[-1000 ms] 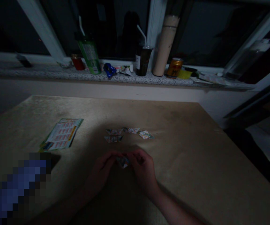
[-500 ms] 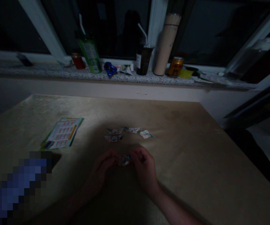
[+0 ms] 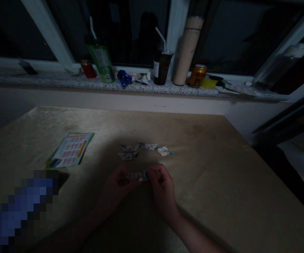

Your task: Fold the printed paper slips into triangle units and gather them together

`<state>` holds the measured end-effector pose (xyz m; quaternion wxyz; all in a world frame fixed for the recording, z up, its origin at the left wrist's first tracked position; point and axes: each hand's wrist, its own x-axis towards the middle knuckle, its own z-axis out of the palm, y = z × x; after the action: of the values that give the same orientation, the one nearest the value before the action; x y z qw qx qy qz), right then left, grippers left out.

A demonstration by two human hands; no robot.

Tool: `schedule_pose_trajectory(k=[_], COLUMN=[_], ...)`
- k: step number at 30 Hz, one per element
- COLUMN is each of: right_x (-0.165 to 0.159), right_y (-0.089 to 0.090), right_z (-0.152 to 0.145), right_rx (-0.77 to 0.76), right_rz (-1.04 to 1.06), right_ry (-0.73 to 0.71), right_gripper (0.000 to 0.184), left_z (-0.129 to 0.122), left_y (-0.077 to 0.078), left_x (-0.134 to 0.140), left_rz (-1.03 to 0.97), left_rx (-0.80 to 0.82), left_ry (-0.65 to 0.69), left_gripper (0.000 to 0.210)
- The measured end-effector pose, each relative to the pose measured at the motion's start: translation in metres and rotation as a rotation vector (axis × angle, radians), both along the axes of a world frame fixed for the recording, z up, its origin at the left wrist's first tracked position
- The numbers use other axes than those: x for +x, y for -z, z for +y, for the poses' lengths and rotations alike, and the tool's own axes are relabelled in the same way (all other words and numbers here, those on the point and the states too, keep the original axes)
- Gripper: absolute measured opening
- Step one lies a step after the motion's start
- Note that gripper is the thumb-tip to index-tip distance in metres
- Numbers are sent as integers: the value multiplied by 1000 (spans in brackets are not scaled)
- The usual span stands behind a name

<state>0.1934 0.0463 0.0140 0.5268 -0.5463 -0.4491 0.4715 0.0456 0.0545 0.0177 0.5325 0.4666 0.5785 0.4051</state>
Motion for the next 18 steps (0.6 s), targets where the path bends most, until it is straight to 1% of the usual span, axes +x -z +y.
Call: schedule_pose_trajectory(k=[3,5,8,12,15,18], right_x=[0,0,0,-2,-3,-2], right_y=[1,2,4,1,-1,-2], right_z=[-1,-1,0,-2,-3,-3], right_rx=[15,15,6,3,-11,-20], right_rz=[19,24,35,69,59,43], right_ry=[6,12,15,10,15,-16], right_gripper=[24,24,25,26,26,27], left_z=[0,0,-1,-1,0,1], left_y=[1,2,2,2,2,1], left_x=[-1,-1,-1,0,0,-2], left_rz=[-21,-5,25,-34,-47,-64], left_rx=[19,39,59,39,51,46], left_ry=[-9,-11,-51,-109,-129,-135], left_gripper=[37,37,37,38,38,37])
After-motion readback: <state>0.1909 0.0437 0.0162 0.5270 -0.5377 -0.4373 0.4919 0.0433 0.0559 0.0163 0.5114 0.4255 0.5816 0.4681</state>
